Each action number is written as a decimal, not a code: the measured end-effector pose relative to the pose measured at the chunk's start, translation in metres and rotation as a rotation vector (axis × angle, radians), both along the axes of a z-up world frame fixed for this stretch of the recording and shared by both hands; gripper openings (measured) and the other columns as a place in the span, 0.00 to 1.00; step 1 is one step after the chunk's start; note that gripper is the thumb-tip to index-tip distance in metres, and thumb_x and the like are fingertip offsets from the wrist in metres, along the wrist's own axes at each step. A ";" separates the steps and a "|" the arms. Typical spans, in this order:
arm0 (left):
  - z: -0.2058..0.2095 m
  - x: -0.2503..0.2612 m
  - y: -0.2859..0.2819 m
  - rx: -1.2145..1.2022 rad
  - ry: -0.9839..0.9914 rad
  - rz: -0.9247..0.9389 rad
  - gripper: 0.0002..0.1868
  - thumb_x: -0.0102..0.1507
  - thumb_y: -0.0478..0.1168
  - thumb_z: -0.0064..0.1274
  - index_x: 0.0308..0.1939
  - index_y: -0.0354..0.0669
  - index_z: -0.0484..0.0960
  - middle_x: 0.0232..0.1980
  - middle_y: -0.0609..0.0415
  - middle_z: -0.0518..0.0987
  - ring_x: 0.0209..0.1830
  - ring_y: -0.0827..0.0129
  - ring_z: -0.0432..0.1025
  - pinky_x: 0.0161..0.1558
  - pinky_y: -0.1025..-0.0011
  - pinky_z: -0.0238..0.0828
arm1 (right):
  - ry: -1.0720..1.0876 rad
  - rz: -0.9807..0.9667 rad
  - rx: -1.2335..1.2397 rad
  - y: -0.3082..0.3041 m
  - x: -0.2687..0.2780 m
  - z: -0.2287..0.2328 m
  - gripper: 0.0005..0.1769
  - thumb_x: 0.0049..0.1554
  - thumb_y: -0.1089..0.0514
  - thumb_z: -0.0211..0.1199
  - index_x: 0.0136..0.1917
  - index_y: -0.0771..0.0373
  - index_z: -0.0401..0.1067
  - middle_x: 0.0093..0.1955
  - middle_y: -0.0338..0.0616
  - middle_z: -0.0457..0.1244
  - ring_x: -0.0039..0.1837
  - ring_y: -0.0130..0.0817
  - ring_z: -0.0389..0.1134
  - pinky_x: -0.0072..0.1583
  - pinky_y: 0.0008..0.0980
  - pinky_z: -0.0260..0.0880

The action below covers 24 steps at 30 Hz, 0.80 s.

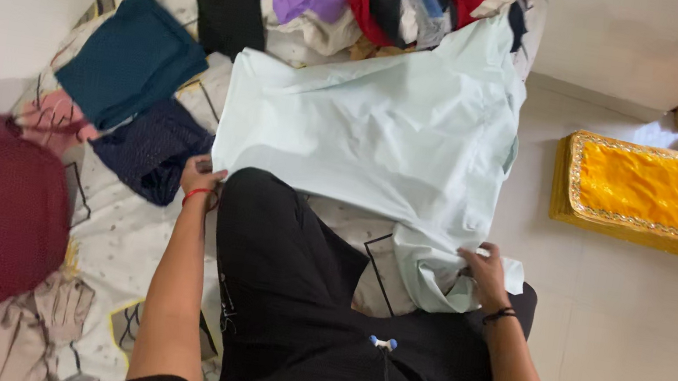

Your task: The person folds a dark blue patterned top, a teal long garment, and a light green button-up shirt on a bed. Each item is smoothed, folded into a compact rectangle, and placed aside.

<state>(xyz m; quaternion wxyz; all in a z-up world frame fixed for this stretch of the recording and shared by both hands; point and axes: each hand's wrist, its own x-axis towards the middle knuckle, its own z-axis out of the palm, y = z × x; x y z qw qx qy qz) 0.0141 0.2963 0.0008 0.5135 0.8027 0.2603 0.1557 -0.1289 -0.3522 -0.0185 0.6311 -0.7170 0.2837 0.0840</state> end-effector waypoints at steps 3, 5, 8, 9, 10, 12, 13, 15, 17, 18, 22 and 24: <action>0.005 0.001 0.010 0.306 0.071 -0.187 0.27 0.48 0.42 0.72 0.50 0.44 0.83 0.47 0.48 0.85 0.46 0.60 0.80 0.49 0.65 0.76 | 0.112 0.087 -0.162 -0.011 -0.001 0.020 0.43 0.48 0.52 0.76 0.69 0.67 0.58 0.52 0.58 0.69 0.47 0.40 0.73 0.46 0.35 0.78; 0.012 0.011 0.015 0.475 0.278 -0.332 0.25 0.49 0.44 0.71 0.49 0.45 0.83 0.48 0.48 0.85 0.47 0.56 0.79 0.49 0.62 0.75 | 0.257 0.199 -0.358 -0.013 -0.006 0.032 0.45 0.46 0.51 0.78 0.69 0.66 0.60 0.52 0.63 0.70 0.44 0.47 0.73 0.43 0.41 0.77; 0.024 0.028 0.023 0.744 0.422 -0.422 0.24 0.51 0.48 0.69 0.49 0.48 0.84 0.48 0.46 0.84 0.49 0.51 0.78 0.49 0.56 0.74 | 0.228 0.379 -0.798 -0.019 -0.004 0.051 0.45 0.49 0.39 0.78 0.69 0.62 0.62 0.46 0.53 0.72 0.44 0.42 0.74 0.45 0.39 0.73; 0.030 0.037 0.023 0.810 0.385 -0.420 0.23 0.52 0.49 0.69 0.49 0.49 0.84 0.48 0.46 0.83 0.49 0.49 0.78 0.49 0.54 0.74 | 0.138 0.293 -0.858 -0.020 0.003 0.057 0.42 0.50 0.40 0.78 0.67 0.61 0.64 0.45 0.52 0.72 0.45 0.44 0.73 0.45 0.41 0.72; 0.036 0.046 0.021 0.877 0.301 -0.414 0.21 0.55 0.49 0.67 0.49 0.48 0.85 0.48 0.45 0.83 0.49 0.48 0.78 0.48 0.53 0.74 | 0.047 0.208 -0.915 -0.022 0.015 0.064 0.38 0.51 0.41 0.77 0.66 0.61 0.66 0.44 0.51 0.72 0.46 0.47 0.73 0.46 0.43 0.71; 0.047 0.075 0.004 0.805 0.254 -0.526 0.20 0.59 0.52 0.64 0.49 0.47 0.84 0.50 0.47 0.82 0.50 0.49 0.78 0.50 0.54 0.75 | -0.098 0.112 -0.883 -0.019 0.049 0.075 0.31 0.54 0.43 0.75 0.64 0.59 0.70 0.42 0.50 0.72 0.45 0.48 0.73 0.46 0.44 0.71; 0.053 0.090 -0.008 0.769 0.227 -0.581 0.19 0.61 0.54 0.63 0.49 0.46 0.84 0.51 0.47 0.82 0.50 0.50 0.78 0.51 0.55 0.75 | -0.151 0.102 -0.797 -0.013 0.072 0.079 0.28 0.56 0.44 0.73 0.63 0.59 0.71 0.42 0.51 0.71 0.45 0.47 0.74 0.47 0.43 0.71; 0.057 0.117 -0.040 0.809 -0.019 -0.721 0.20 0.61 0.52 0.64 0.53 0.49 0.84 0.56 0.45 0.79 0.53 0.47 0.75 0.53 0.53 0.73 | -0.327 0.156 -0.713 -0.003 0.116 0.086 0.22 0.58 0.48 0.70 0.61 0.60 0.73 0.42 0.51 0.71 0.46 0.45 0.75 0.49 0.40 0.72; 0.059 0.140 -0.069 0.884 0.075 -0.738 0.25 0.57 0.50 0.66 0.56 0.50 0.82 0.58 0.46 0.77 0.54 0.48 0.74 0.51 0.53 0.74 | -0.504 0.266 -0.689 0.020 0.163 0.086 0.17 0.59 0.51 0.68 0.58 0.61 0.75 0.45 0.52 0.72 0.49 0.43 0.75 0.52 0.39 0.73; 0.060 0.149 -0.078 0.920 0.125 -0.742 0.27 0.55 0.49 0.66 0.57 0.50 0.81 0.58 0.46 0.76 0.54 0.49 0.74 0.50 0.53 0.74 | -0.559 0.315 -0.666 0.031 0.188 0.085 0.16 0.59 0.53 0.68 0.57 0.62 0.76 0.46 0.52 0.72 0.50 0.43 0.75 0.53 0.39 0.73; 0.064 0.194 -0.084 0.988 0.276 -0.759 0.30 0.54 0.47 0.68 0.60 0.55 0.79 0.58 0.46 0.74 0.53 0.49 0.75 0.51 0.53 0.74 | -0.542 0.453 -0.677 0.072 0.280 0.075 0.12 0.61 0.53 0.64 0.55 0.60 0.78 0.48 0.51 0.72 0.50 0.45 0.75 0.53 0.39 0.74; 0.064 0.218 -0.075 0.987 0.372 -0.817 0.32 0.52 0.47 0.69 0.61 0.59 0.79 0.56 0.47 0.75 0.54 0.48 0.75 0.54 0.54 0.73 | -0.576 0.570 -0.717 0.086 0.315 0.067 0.10 0.59 0.56 0.63 0.54 0.57 0.79 0.50 0.51 0.72 0.50 0.48 0.74 0.54 0.42 0.73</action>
